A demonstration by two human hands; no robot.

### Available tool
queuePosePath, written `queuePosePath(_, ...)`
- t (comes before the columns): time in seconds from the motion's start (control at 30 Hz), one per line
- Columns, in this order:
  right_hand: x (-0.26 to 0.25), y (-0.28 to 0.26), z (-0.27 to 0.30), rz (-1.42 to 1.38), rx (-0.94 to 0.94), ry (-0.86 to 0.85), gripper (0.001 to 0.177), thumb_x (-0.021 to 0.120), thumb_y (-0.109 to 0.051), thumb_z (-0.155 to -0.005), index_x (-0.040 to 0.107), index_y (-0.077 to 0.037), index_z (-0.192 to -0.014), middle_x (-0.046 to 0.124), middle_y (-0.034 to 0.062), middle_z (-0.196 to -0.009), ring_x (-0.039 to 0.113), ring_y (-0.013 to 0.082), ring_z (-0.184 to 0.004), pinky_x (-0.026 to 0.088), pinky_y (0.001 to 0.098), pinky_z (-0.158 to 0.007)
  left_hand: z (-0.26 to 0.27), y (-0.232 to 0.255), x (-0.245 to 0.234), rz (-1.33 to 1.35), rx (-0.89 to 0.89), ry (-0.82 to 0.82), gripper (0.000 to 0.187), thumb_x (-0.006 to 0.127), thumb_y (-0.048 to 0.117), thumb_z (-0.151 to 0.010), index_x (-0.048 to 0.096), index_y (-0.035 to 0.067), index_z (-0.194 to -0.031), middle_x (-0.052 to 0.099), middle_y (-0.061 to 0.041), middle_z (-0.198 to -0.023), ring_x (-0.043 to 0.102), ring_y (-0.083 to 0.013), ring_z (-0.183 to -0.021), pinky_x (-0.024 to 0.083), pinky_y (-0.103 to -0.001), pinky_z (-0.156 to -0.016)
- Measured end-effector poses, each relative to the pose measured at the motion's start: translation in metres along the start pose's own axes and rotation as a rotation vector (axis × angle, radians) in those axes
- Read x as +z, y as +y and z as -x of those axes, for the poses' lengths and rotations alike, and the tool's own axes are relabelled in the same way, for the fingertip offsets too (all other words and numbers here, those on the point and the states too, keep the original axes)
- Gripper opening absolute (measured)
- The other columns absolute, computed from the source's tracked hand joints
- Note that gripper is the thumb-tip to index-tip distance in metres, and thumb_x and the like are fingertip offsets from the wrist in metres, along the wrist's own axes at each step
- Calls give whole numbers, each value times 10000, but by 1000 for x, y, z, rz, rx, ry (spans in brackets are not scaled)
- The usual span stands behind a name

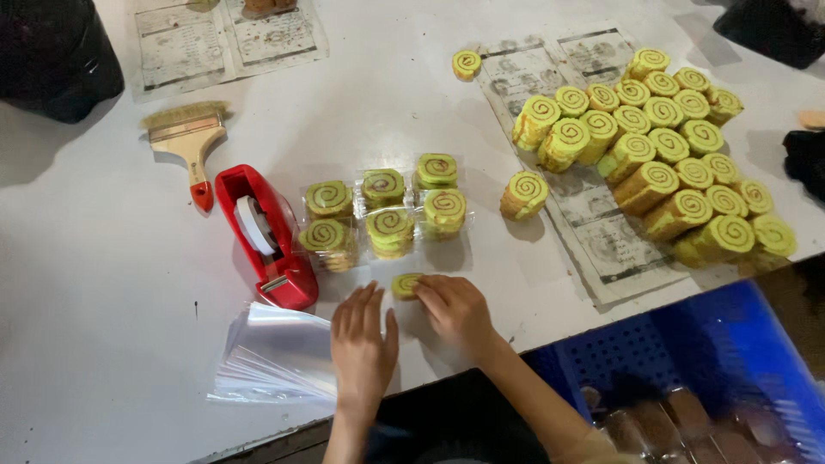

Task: The person packages small swirl cakes by placing them individually into clear plastic bags and sealing each bag with red adhesive tape from a dispenser.

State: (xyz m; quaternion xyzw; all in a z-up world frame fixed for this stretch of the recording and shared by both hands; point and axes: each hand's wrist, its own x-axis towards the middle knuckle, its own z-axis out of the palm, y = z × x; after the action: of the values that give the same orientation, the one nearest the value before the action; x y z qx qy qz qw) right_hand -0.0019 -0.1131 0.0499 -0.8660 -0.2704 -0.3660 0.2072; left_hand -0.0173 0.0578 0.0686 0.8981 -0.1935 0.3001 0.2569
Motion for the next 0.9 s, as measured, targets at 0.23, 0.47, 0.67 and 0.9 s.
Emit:
queuePosePath(0.23, 50, -19, -23, -5, -81, -18, 207, 689, 35, -824, 646, -67, -998, 693, 105, -988, 680, 249, -898, 530, 369, -728, 56, -44, 26, -460, -224, -320, 779, 535, 588, -847, 464, 19, -1374, 536, -156, -1369, 469, -321, -1306, 341, -493, -1097)
queuePosePath(0.47, 68, -19, -22, -45, -162, -257, 251, 686, 30, -783, 637, -4, -1027, 605, 155, -1112, 596, 310, -984, 506, 412, -842, 64, -46, 11, -331, -183, -336, 619, 542, 485, -822, 535, 31, -1243, 511, -189, -1352, 426, -348, -1314, 286, -516, -1114)
queuePosePath(0.67, 64, -28, -25, -151, -97, -317, 252, 656, -26, -832, 630, 0, -1081, 585, 139, -1178, 572, 322, -1045, 485, 428, -845, 62, -40, -12, -60, -248, -316, 688, 574, 426, -799, 401, -1, -1309, 373, -254, -1401, 340, -402, -1360, 275, -536, -1115)
queuePosePath(0.9, 43, -48, -31, -250, 86, -228, 203, 629, -121, -868, 626, -28, -1049, 605, 133, -1077, 571, 317, -964, 448, 411, -839, 42, -30, -26, -3, -154, -70, 343, 457, 49, -883, 513, -22, -1213, 524, -233, -1308, 512, -373, -1219, 399, -497, -1043)
